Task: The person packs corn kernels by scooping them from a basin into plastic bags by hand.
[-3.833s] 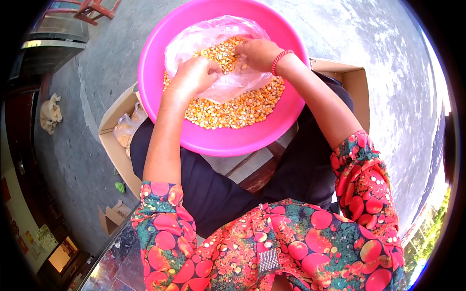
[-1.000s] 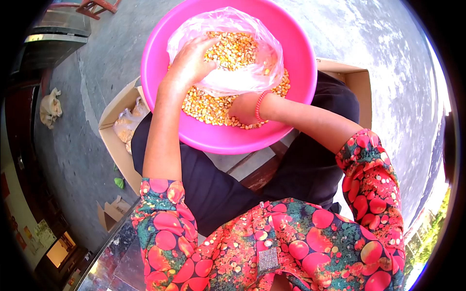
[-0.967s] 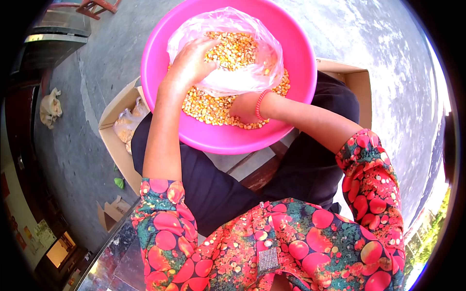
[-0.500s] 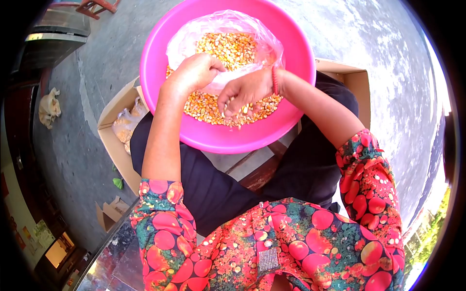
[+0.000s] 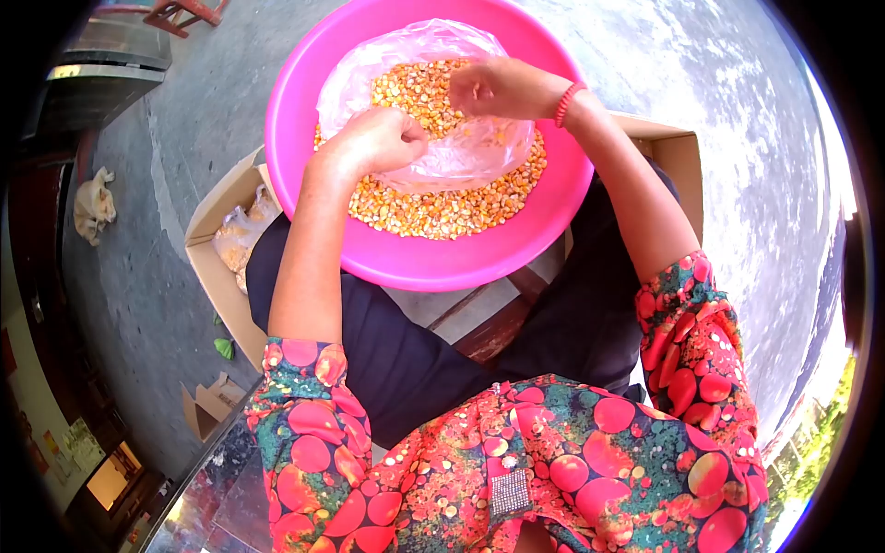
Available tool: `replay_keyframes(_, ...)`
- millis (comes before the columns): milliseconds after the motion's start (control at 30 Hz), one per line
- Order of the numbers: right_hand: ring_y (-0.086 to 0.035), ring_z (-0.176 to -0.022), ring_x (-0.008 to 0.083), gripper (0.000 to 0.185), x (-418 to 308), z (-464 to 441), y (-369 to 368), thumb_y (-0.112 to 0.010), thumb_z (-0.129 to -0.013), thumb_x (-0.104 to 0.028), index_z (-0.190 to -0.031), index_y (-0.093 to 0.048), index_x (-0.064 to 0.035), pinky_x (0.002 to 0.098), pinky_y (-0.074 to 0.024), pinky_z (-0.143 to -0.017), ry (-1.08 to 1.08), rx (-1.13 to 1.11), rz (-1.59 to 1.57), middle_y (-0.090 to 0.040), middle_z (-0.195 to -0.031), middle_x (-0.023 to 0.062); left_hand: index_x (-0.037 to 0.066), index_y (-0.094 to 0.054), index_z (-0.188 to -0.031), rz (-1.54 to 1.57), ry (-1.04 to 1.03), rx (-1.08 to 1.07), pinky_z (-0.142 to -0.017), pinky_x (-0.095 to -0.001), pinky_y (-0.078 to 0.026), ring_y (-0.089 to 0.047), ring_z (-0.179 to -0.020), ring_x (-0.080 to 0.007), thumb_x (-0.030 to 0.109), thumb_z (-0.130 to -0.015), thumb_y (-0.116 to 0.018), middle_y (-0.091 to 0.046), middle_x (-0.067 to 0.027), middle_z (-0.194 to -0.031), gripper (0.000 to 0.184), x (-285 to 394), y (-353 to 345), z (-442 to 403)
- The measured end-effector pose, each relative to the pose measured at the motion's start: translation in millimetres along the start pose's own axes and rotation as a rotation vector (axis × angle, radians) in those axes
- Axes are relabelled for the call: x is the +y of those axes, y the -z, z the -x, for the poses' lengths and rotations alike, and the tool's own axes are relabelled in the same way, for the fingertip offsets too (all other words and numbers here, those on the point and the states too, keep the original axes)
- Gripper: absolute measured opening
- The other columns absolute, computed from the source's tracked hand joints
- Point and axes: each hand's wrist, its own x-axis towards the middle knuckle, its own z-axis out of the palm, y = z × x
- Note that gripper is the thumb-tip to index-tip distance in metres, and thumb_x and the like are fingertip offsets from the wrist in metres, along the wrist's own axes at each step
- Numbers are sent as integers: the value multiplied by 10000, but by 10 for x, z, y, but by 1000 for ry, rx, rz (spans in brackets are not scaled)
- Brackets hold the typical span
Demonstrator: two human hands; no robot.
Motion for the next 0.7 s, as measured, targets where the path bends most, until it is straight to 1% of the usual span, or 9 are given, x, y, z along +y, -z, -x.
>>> replay_keyframes(67,-570,-970,264,249,-29,158,-37,-647,-738,-119,-968,-575,-60,371,-451,-838,20,-61,30,-599,-996,116,62,-705,-938,-9,21,-47,-783,-311,-497,-660,-823,-217,164,-711,-647,-689,-142,-874,256,20,-7,38)
replay_keyframes(133,-548,-999,274,288,-53,286,-102,-708,-649,-114,-893,-562,-70,383,-424,-876,46,-108,117,-578,-985,120,55,-699,-939,-21,-273,140,-742,-312,-503,-659,-786,-204,206,-691,-674,-689,-133,-859,292,-82,-110,32)
replay_keyframes(233,-529,-1016,287,241,56,312,-281,-698,-644,-94,-826,-540,-80,386,-406,-893,54,-18,391,-566,-1004,118,39,-673,-1003,-168,-373,175,-705,-318,-506,-654,-749,-199,161,-698,-658,-690,-122,-848,329,-169,-162,16)
replay_keyframes(267,-550,-970,279,169,87,316,-326,-656,-682,-69,-780,-520,-93,389,-424,-860,62,47,556,-581,-970,90,39,-673,-1003,-168,-374,174,-705,-318,-506,-654,-749,-199,161,-698,-658,-690,-122,-848,329,-181,-153,-3)
replay_keyframes(333,-567,-935,274,136,-23,209,-250,-630,-710,-59,-791,-524,-84,383,-436,-829,-41,46,575,-592,-930,91,64,-689,-953,-63,-88,-11,-679,-322,-491,-641,-698,-208,137,-702,-600,-685,-114,-810,276,-160,-99,-38)
replay_keyframes(400,-584,-900,268,104,-67,155,-141,-605,-737,-50,-803,-528,-76,378,-448,-798,-142,44,592,-602,-890,91,42,-680,-975,15,-75,-12,-668,-305,-498,-634,-689,-178,100,-710,-580,-684,-105,-797,289,-129,-35,3)
replay_keyframes(467,-603,-782,276,62,-73,129,-48,-561,-783,-53,-835,-527,-58,372,-463,-703,200,561,103,-596,-777,107,20,-671,-997,94,-56,-14,-657,-289,-504,-627,-680,-147,63,-717,-561,-683,-96,-785,304,-123,29,50)
replay_keyframes(500,-594,-719,302,78,-124,147,5,-550,-799,-58,-868,-518,-41,368,-459,-644,248,615,133,-570,-725,136,17,-677,-968,168,-41,15,-626,-285,-499,-608,-649,-129,55,-714,-538,-667,-80,-750,292,-132,60,68)
replay_keyframes(700,-611,-688,298,57,105,143,-139,-562,-805,-102,-851,-545,-72,363,-477,-591,215,481,294,-599,-712,130,9,-682,-919,162,-68,-19,-536,-284,-483,-550,-566,-98,56,-699,-481,-609,-29,-663,302,-95,57,95)
